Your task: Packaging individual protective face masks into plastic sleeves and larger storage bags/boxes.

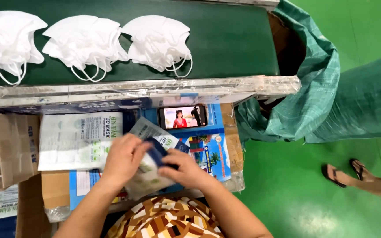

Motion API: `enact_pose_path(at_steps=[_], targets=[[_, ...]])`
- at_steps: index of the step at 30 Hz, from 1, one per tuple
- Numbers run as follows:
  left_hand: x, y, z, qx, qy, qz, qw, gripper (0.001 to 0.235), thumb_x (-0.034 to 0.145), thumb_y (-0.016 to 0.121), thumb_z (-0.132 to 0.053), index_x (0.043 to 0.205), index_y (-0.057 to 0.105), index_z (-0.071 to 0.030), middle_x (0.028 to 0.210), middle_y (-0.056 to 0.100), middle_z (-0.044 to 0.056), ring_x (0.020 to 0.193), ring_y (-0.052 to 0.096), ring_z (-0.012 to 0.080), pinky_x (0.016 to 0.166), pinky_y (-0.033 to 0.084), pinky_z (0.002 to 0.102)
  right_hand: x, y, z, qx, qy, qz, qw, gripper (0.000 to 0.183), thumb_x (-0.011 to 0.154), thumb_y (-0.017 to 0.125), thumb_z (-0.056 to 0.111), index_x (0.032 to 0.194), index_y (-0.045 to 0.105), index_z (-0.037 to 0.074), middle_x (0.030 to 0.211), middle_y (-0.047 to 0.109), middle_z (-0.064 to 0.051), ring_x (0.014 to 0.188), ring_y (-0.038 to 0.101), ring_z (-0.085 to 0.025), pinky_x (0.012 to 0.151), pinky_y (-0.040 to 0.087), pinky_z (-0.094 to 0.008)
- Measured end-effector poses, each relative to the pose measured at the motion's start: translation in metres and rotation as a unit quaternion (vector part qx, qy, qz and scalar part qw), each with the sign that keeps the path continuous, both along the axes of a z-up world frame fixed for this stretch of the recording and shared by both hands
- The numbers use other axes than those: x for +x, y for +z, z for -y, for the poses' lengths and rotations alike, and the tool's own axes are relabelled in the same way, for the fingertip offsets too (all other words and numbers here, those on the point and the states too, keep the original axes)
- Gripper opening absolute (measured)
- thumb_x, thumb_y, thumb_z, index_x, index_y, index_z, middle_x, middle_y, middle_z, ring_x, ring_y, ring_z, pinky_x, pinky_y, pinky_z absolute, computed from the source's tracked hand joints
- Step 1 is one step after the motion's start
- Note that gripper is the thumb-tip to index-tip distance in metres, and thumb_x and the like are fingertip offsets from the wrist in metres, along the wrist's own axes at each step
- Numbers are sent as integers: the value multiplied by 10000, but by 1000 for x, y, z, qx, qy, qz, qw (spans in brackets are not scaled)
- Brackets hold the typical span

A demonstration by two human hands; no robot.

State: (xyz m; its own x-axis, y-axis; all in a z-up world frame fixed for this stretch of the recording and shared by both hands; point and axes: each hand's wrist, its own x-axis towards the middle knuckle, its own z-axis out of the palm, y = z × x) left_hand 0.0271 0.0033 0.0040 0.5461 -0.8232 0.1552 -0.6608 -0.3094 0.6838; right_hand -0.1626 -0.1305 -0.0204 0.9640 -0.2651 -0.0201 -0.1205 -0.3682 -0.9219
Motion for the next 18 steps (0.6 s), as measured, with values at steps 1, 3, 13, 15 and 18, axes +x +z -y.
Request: enact_pose_path(at_steps=[1, 3, 13, 15, 18], targets=[[-3, 3, -3, 6, -2, -5, 1000, 166, 923, 697, -247, 899, 692, -83, 903, 670, 97, 904, 633, 357, 841, 465, 451, 2, 8, -1, 6, -2, -5, 1000, 222, 879, 805, 156, 1060, 758, 37, 968, 674, -165, 813, 660, -238, 724, 534, -364], [-6, 9, -6, -9, -120, -88, 989, 160, 843, 698, -213, 946, 717, -92, 933, 690, 83, 875, 647, 351, 733, 502, 439, 10, 22, 1, 225, -96, -27, 969, 456, 891, 733, 154, 1301, 534, 139, 1027, 726, -65, 880, 708, -99, 743, 573, -276], [3, 11, 10, 59, -164, -34, 984, 143, 854, 716, -221, 965, 740, -134, 1023, 725, 46, 898, 689, 315, 772, 547, 416, -22, -47, 30, 103, -27, -39, 994, 117, 939, 699, 107, 1039, 704, 46, 892, 693, -75, 805, 626, -124, 714, 514, -294], [24, 16, 25, -128, -120, 0, 984, 197, 899, 709, -207, 1069, 716, -107, 1126, 722, 96, 1055, 700, 326, 899, 559, 403, -42, -67, 61, 16, -166, -52, 985, 145, 954, 671, 134, 1015, 727, 15, 862, 705, -85, 779, 656, -158, 710, 527, -301], [64, 33, 73, -137, -16, 43, 989, 384, 986, 723, -209, 1308, 640, -16, 1328, 651, 195, 1229, 608, 387, 1038, 486, 455, -34, -16, 75, 228, -356, 23, 906, 267, 966, 624, 211, 1103, 642, -17, 926, 740, -82, 813, 695, -185, 712, 561, -330]])
